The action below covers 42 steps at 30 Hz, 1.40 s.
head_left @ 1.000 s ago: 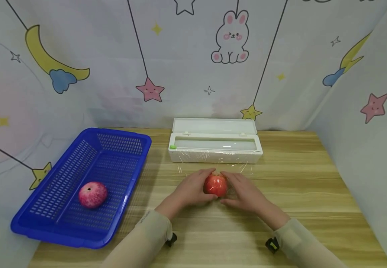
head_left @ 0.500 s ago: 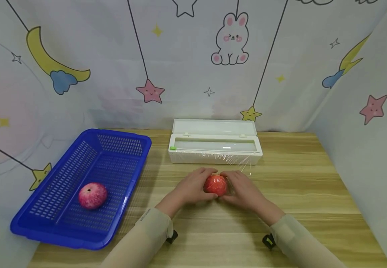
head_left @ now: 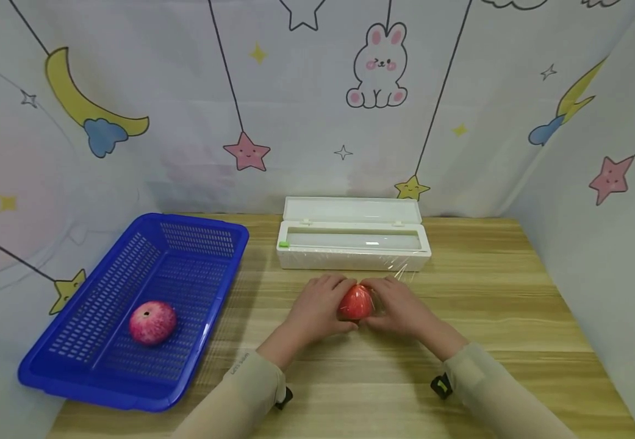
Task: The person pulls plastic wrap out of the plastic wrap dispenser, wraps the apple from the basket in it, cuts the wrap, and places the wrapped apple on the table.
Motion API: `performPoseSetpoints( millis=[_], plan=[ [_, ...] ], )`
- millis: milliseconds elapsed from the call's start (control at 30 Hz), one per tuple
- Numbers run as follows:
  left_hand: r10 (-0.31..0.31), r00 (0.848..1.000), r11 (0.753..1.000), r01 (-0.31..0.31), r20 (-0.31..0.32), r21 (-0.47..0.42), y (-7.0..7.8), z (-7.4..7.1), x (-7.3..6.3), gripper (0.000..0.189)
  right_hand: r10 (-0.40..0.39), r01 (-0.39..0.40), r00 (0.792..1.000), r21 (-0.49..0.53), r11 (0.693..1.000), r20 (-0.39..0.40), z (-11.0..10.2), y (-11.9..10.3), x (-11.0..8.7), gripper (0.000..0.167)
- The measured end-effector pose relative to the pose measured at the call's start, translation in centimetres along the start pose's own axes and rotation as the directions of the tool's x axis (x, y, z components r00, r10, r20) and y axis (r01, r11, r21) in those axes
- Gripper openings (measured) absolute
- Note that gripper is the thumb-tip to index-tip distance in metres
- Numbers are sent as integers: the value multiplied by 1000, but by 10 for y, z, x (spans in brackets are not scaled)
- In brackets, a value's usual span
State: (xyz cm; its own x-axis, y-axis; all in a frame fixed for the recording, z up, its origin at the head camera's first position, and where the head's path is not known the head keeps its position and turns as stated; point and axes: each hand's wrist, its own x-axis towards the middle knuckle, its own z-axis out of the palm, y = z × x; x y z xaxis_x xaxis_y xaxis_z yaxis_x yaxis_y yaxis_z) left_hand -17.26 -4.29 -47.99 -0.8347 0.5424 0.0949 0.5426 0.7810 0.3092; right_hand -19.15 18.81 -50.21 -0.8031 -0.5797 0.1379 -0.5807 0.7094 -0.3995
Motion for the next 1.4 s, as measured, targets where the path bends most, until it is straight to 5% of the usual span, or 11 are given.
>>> performPoseSetpoints(
  millis=[333,667,1133,1267,1400],
  plan=[
    [-30,999,1000,30,-17,8,-3,2,6,77,14,-14,999,-9,1000,42,-5,1,4,76],
    [-81,996,988,85,39,-127,-12,-4,20,85,35,-35,999,-105,994,-2,-16,-8,4,91],
    [-104,990,963,125,99,-240,-20,-8,33,84,45,-47,998,-64,997,-37,-10,-3,15,71],
    [-106,990,964,126,94,-233,-20,-7,32,83,31,-33,999,-42,999,-40,-10,2,18,67],
    [-74,996,989,80,51,-125,-16,-8,31,82,31,-33,999,-55,998,-28,-14,2,20,66]
  ],
)
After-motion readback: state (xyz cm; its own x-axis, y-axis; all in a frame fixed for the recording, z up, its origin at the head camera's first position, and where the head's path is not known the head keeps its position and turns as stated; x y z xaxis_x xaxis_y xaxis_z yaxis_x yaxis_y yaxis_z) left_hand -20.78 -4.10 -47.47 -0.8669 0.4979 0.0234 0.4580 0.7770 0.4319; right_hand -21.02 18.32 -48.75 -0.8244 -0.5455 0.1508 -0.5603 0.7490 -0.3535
